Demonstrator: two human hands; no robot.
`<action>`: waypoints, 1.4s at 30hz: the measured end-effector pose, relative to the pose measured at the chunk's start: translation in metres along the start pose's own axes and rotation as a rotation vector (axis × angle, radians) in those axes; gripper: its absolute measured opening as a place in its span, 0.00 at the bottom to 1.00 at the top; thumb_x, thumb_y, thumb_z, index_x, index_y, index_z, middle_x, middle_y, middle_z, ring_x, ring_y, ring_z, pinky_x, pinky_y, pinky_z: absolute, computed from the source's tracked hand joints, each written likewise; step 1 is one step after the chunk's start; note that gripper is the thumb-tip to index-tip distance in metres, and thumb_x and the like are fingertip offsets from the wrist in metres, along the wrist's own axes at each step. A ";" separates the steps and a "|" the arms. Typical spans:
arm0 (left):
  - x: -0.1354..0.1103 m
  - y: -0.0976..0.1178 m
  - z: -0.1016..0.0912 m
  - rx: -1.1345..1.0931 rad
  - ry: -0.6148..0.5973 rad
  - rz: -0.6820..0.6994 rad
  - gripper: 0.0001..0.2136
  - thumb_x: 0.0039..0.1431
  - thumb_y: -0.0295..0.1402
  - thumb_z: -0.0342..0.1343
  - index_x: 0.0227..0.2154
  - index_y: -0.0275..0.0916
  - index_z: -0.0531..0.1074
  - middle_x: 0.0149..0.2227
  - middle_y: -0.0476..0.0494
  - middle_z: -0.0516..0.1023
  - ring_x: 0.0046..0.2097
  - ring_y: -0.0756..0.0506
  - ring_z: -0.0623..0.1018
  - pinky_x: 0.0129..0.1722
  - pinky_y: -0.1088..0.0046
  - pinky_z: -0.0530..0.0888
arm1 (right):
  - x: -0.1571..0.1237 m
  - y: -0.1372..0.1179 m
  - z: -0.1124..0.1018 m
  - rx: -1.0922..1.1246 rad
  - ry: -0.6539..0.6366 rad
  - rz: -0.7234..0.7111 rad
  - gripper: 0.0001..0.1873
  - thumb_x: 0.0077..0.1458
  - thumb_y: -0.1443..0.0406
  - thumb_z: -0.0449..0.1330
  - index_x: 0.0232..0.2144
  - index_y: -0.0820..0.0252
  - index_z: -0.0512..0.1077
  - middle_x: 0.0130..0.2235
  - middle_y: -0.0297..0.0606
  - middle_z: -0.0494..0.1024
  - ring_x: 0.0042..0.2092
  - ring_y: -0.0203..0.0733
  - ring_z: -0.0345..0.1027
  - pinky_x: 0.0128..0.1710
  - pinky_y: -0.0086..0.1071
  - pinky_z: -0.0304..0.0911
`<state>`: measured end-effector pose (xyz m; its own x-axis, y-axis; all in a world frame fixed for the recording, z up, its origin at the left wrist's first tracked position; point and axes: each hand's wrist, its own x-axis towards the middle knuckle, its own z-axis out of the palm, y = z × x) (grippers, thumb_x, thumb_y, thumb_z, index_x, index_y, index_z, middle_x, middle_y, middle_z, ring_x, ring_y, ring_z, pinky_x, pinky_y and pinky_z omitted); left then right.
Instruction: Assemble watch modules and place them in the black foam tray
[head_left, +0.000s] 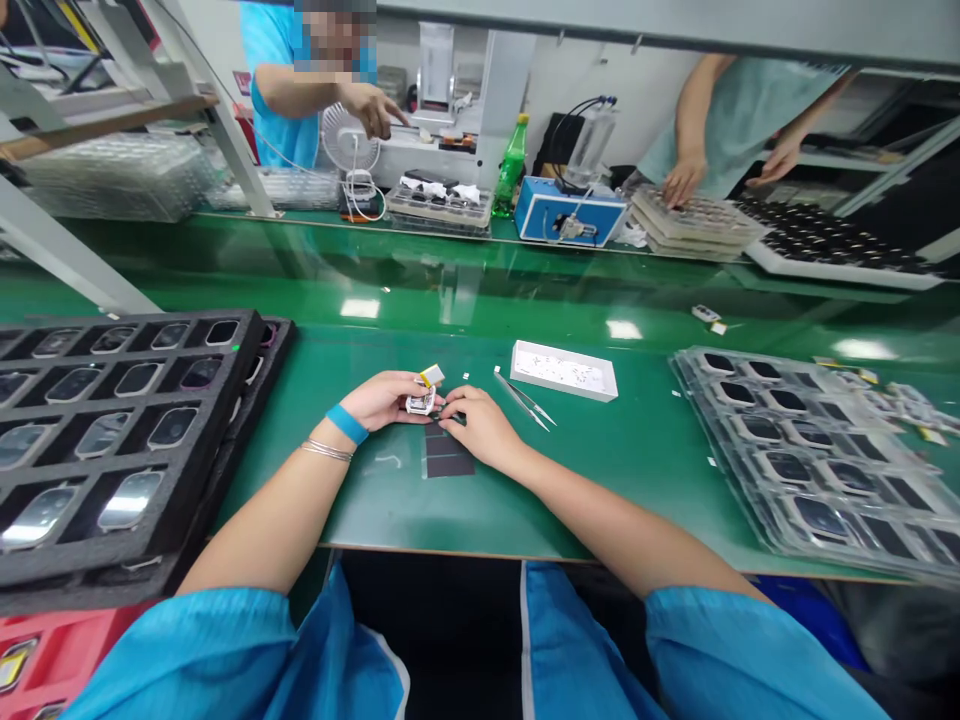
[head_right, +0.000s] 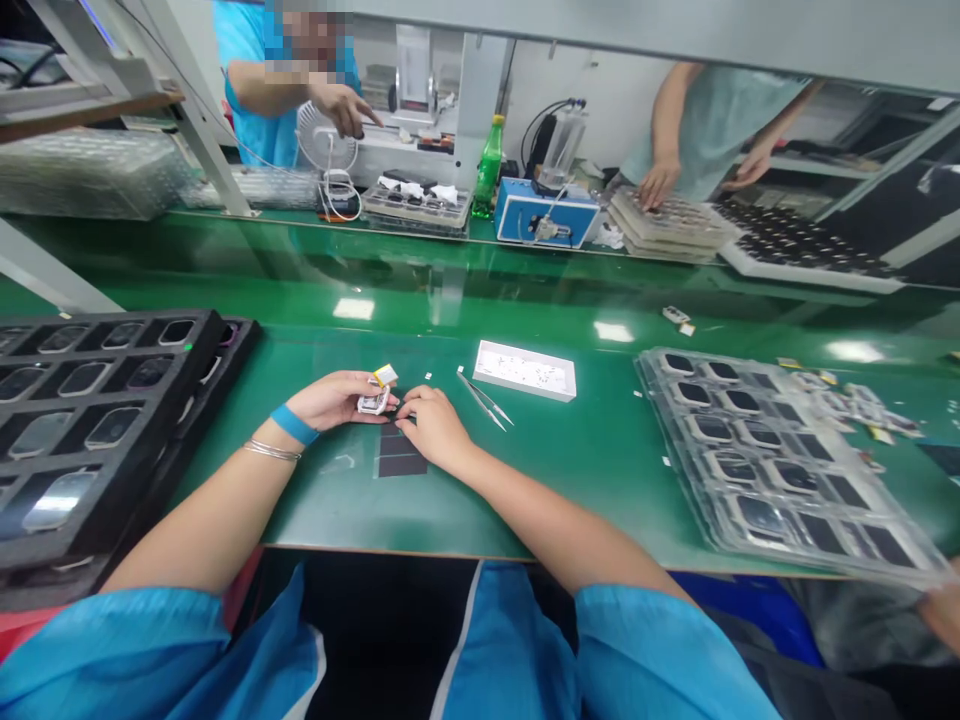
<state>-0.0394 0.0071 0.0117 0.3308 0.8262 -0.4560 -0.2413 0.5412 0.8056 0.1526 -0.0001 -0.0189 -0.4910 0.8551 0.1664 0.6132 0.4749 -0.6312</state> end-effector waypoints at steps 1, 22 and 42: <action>0.000 0.000 0.000 0.004 0.001 -0.002 0.10 0.47 0.23 0.65 0.35 0.30 0.77 0.33 0.33 0.82 0.34 0.43 0.82 0.36 0.65 0.81 | 0.002 0.000 -0.001 0.008 -0.004 0.018 0.05 0.50 0.73 0.66 0.29 0.59 0.79 0.42 0.41 0.75 0.46 0.45 0.69 0.52 0.45 0.63; -0.002 0.000 0.005 0.038 0.025 -0.019 0.06 0.48 0.22 0.61 0.32 0.29 0.76 0.32 0.34 0.82 0.31 0.46 0.81 0.34 0.71 0.79 | 0.000 -0.013 0.006 -0.080 0.030 0.128 0.05 0.56 0.71 0.61 0.30 0.62 0.76 0.45 0.44 0.72 0.48 0.47 0.64 0.52 0.43 0.63; -0.006 0.002 -0.002 -0.038 -0.008 -0.025 0.09 0.49 0.23 0.64 0.35 0.31 0.76 0.35 0.35 0.82 0.35 0.43 0.81 0.40 0.62 0.80 | -0.019 -0.011 0.002 -0.092 -0.005 -0.111 0.05 0.60 0.71 0.58 0.32 0.59 0.66 0.46 0.40 0.70 0.48 0.44 0.62 0.48 0.43 0.62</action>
<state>-0.0434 0.0037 0.0151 0.3447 0.8109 -0.4729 -0.2670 0.5676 0.7788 0.1540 -0.0215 -0.0163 -0.5619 0.7952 0.2280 0.6087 0.5841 -0.5370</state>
